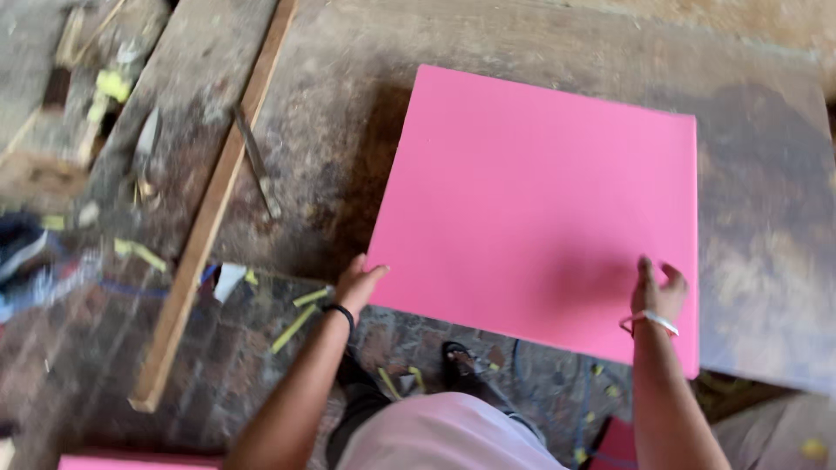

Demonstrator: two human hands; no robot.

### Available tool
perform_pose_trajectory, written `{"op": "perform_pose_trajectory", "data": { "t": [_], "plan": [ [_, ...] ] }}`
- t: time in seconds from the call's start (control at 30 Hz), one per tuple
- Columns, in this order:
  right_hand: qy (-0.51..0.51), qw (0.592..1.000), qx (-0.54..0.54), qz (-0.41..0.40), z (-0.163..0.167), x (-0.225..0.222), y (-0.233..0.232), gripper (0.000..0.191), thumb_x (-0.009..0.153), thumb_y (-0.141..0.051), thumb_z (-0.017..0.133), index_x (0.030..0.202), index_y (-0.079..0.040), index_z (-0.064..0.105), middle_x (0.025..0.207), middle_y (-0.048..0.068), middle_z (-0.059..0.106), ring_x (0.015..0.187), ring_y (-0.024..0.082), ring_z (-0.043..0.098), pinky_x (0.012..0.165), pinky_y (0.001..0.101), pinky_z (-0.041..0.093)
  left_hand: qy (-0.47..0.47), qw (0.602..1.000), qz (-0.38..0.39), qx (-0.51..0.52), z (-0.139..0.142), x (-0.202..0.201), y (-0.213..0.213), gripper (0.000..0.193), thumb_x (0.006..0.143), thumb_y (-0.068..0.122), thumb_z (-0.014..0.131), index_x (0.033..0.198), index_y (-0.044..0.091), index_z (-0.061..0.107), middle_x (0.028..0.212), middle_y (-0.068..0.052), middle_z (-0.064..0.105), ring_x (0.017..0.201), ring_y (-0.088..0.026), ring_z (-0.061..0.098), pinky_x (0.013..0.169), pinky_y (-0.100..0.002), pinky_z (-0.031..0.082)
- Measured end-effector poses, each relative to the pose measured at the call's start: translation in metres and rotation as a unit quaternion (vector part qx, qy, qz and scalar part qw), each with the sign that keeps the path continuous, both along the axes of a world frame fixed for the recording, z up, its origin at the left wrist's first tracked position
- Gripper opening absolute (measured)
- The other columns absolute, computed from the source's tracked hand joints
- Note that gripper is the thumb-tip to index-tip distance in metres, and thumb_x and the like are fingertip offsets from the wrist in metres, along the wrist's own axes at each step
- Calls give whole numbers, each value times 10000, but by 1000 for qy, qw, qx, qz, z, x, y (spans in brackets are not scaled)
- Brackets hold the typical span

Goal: The person measures and cuts a large pink foam sheet into smaller rectangular pieces using a metal ruler as a guide and a long serrated knife. They mark the foam with a tape measure, align the ruler, and cut along the marked line, then separate and stack the cut pieces.

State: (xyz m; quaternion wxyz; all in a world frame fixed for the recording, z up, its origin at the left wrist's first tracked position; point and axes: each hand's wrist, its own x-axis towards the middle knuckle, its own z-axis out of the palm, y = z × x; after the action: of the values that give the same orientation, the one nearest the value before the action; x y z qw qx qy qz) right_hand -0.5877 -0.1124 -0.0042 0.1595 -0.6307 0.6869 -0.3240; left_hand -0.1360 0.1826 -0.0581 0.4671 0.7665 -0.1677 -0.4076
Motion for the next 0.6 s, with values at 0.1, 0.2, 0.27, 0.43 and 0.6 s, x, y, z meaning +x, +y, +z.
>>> {"op": "perform_pose_trajectory", "data": {
  "t": [0.1,0.2,0.27,0.43,0.6],
  "plan": [
    [59,996,36,-54,-5,-43,-45,903,813,-580,910,1304,93,561,1302,304,559,1108,499,591,883,578,471,-77,995,39,53,15,-2,-18,469,837,330,767,1170,40,610,1106,-116,725,1029,-271,716,860,-385,559],
    [-128,954,252,-99,-13,-63,-67,845,787,-643,902,1164,69,646,1034,161,639,846,319,575,686,483,465,-83,984,65,143,40,-5,-32,508,844,414,703,1161,17,691,1153,-197,732,1053,-358,716,877,-486,549],
    [-215,914,327,-105,-18,-68,-73,768,809,-645,886,1082,50,705,874,77,659,703,212,547,591,425,445,-161,960,128,189,63,-10,-41,651,875,504,698,1308,38,563,1287,-213,608,1123,-402,621,899,-551,508],
    [-158,964,202,-62,-34,-69,-72,639,935,-523,868,975,98,726,820,131,698,637,197,598,555,394,496,-305,894,208,255,116,-44,-18,518,889,570,630,1121,125,757,1242,-131,677,1193,-349,598,971,-613,446],
    [-142,980,116,81,-52,-11,-76,518,1095,-426,811,1002,80,743,824,162,709,639,190,590,541,367,483,-360,848,313,231,141,-50,65,421,887,517,623,1096,187,782,1111,-83,705,1124,-306,619,974,-584,432]
  ]
}}
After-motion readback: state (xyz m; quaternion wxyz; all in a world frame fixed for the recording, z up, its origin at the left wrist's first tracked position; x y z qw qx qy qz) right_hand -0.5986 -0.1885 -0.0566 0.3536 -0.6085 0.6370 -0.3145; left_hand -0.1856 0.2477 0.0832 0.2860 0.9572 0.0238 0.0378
